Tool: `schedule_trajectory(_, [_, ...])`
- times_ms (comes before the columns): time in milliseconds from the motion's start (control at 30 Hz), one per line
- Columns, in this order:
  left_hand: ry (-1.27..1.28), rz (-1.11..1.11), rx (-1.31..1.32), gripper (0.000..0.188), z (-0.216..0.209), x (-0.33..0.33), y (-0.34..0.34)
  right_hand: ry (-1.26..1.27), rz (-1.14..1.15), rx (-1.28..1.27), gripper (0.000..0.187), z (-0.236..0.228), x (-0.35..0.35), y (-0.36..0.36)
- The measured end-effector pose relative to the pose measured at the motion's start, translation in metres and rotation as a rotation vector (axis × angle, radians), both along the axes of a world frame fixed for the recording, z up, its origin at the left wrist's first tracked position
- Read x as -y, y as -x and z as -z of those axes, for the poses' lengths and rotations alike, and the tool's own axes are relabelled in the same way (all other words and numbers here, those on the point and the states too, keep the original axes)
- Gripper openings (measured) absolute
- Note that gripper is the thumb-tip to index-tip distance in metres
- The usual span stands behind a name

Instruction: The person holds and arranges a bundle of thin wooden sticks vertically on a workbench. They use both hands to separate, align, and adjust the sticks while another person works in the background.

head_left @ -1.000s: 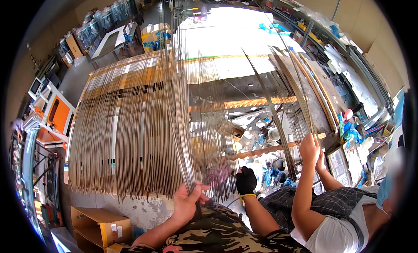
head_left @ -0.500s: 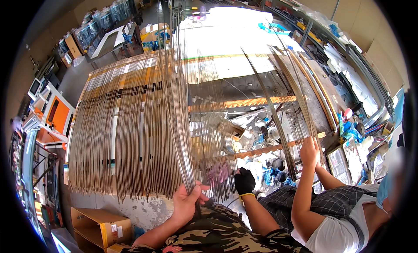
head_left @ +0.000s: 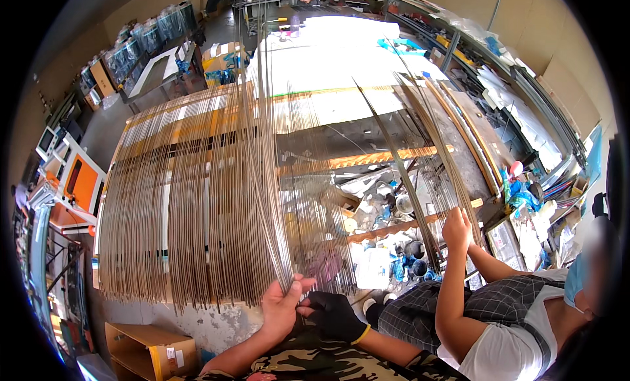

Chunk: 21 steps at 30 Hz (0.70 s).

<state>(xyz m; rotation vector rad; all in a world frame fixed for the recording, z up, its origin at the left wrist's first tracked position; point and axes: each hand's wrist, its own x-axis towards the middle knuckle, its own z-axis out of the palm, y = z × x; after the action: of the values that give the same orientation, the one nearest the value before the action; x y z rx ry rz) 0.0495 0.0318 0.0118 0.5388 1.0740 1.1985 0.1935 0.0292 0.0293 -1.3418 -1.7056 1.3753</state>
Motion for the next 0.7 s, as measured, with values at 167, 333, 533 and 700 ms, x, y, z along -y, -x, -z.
schedule_trajectory(167, [-0.072,0.04,0.005,0.024,0.003,-0.003,-0.009,-0.052,0.06,0.059,0.019,0.002,0.006,-0.005])
schedule_trajectory(333, [-0.157,0.093,0.028,0.024,0.007,-0.003,-0.013,0.075,0.215,0.022,0.021,-0.001,0.015,-0.007])
schedule_trajectory(533, [-0.155,0.111,-0.05,0.026,0.003,0.0,-0.012,-0.073,0.479,-0.078,0.019,0.021,-0.008,-0.013])
schedule_trajectory(700, [-0.113,0.105,-0.124,0.026,0.004,0.0,-0.005,-0.194,0.624,-0.268,0.016,0.057,-0.051,-0.05])
